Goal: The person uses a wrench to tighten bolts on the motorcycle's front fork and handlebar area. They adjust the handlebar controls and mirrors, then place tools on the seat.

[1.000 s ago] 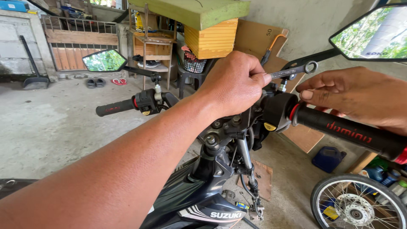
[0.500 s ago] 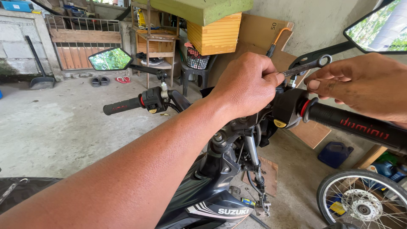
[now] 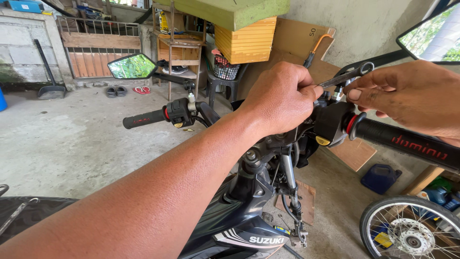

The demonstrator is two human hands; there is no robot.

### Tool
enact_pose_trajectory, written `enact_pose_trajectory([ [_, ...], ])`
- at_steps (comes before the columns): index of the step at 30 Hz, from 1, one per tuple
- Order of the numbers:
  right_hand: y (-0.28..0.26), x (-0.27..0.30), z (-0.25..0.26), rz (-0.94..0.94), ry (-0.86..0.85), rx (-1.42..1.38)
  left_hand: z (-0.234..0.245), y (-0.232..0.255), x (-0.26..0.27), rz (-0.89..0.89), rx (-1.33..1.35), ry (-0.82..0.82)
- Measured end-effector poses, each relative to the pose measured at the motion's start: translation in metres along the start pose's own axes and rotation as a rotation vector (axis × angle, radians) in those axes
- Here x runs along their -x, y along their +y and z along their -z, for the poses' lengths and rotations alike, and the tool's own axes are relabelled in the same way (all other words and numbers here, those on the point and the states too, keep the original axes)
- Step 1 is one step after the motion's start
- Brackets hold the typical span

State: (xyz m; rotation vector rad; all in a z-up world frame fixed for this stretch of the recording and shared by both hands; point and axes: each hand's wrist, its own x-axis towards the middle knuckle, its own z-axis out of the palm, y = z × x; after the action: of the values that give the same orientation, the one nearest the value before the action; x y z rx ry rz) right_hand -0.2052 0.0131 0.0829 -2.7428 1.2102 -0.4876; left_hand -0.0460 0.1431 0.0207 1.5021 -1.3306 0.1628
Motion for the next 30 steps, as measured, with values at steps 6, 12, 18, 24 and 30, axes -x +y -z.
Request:
enact_pose_trajectory([
  [6,-0.012,0.004,0.002,-0.007,-0.014,0.018,0.005,-0.002,0.004,0.003,0.013,0.023],
  [12,-0.020,0.012,0.002,-0.032,0.009,0.015,0.008,0.001,0.008,-0.007,0.018,0.033],
  [18,-0.021,0.018,0.003,0.010,0.049,-0.047,0.009,0.006,0.013,-0.012,0.024,0.003],
  [24,-0.027,0.022,0.003,0.010,0.029,-0.080,0.011,0.007,0.018,0.001,0.018,0.002],
  [30,-0.032,0.031,0.002,0.016,0.034,-0.200,0.014,0.007,0.022,0.006,0.025,0.007],
])
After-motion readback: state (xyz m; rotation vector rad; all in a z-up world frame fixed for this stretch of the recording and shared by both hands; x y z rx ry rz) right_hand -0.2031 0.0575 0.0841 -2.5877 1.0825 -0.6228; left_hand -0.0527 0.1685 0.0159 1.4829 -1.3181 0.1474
